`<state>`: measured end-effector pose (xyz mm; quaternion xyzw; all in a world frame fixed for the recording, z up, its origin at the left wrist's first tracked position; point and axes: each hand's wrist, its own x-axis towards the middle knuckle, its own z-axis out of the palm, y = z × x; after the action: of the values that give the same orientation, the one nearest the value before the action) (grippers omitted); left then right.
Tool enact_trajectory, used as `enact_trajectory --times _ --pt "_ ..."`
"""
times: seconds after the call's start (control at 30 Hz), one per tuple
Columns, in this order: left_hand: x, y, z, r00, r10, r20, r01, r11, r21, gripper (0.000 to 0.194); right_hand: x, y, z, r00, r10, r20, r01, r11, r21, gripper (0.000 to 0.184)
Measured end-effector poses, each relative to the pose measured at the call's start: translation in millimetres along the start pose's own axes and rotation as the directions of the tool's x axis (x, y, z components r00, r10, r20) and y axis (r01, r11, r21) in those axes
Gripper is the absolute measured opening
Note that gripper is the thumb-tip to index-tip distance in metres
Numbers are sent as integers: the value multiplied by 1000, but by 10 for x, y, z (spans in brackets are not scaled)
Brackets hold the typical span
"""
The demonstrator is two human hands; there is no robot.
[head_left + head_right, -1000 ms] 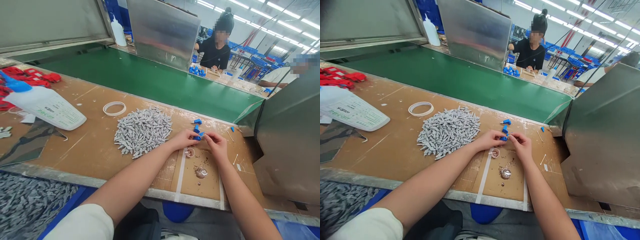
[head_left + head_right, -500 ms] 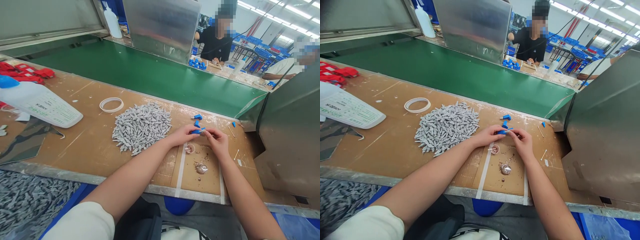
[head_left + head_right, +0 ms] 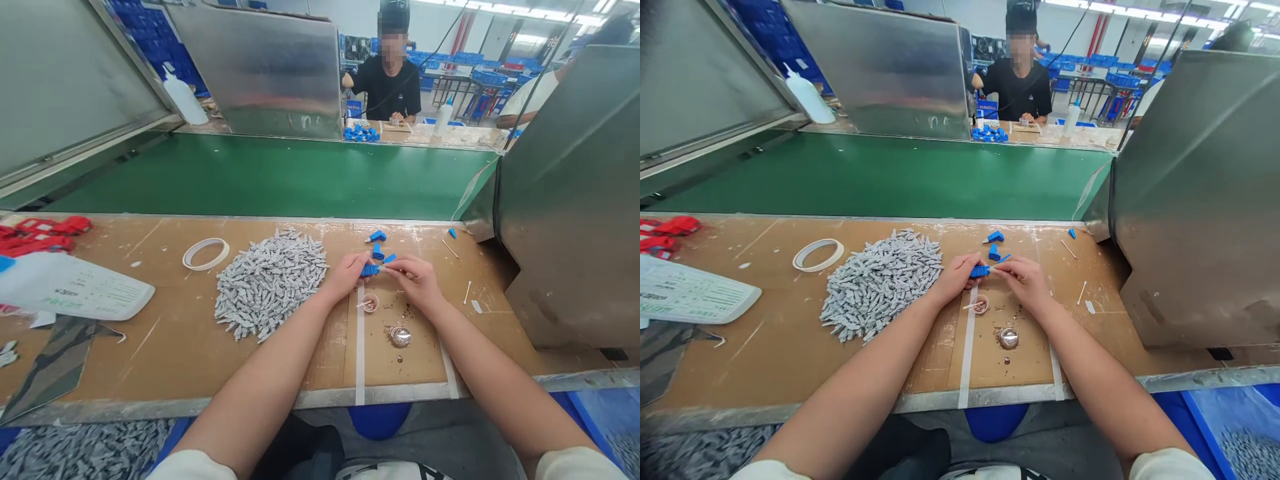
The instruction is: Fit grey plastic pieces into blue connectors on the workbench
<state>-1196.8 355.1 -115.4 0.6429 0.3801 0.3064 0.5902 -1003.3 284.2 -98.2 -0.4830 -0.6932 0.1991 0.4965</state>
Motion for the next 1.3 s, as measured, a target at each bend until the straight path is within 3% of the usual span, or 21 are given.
enact_trajectory --times 0.1,0.33,0.5,0.57,0.67,0.77,0.9,0.97,1.03,1.13,1.23,1.3 --pt "5 -27 -10 999 -37 25 37 999 -10 51 -3 29 11 996 -68 56 69 998 -5 27" --pt "-3 -9 36 999 39 -17 -36 986 164 51 -40 114 77 995 -80 52 83 995 -55 32" --pt "1 18 34 1000 3 -13 -1 993 115 53 -41 66 100 994 -90 62 92 995 -43 32" --pt "5 35 7 999 -37 -34 38 999 35 55 -12 85 62 998 -50 42 51 998 -30 30" --pt "-4 65 -42 984 13 -176 -19 999 -32 58 125 267 -87 988 98 -116 -106 992 -70 32" --pt "-51 102 -70 937 178 -300 -138 979 150 52 368 529 -284 945 253 -208 -297 929 -222 44" --pt "-159 194 -91 917 274 -289 -160 918 363 44 612 572 -342 944 263 -200 -321 871 -371 45" --pt "-201 251 -125 895 283 -346 -145 916 374 44 649 426 -227 961 235 -144 -276 818 -504 41" --pt "-227 300 -174 871 290 -397 -129 914 386 46 656 255 -52 964 264 13 -190 729 -658 38" --pt "-244 330 -232 876 268 -400 -44 872 488 44 675 72 189 918 321 233 -30 641 -767 31" --pt "-231 305 -234 905 201 -374 22 858 513 37 738 -47 312 920 282 272 27 647 -762 28" --pt "-196 276 -232 925 171 -338 -25 918 395 37 797 -149 358 933 194 304 74 722 -688 29"
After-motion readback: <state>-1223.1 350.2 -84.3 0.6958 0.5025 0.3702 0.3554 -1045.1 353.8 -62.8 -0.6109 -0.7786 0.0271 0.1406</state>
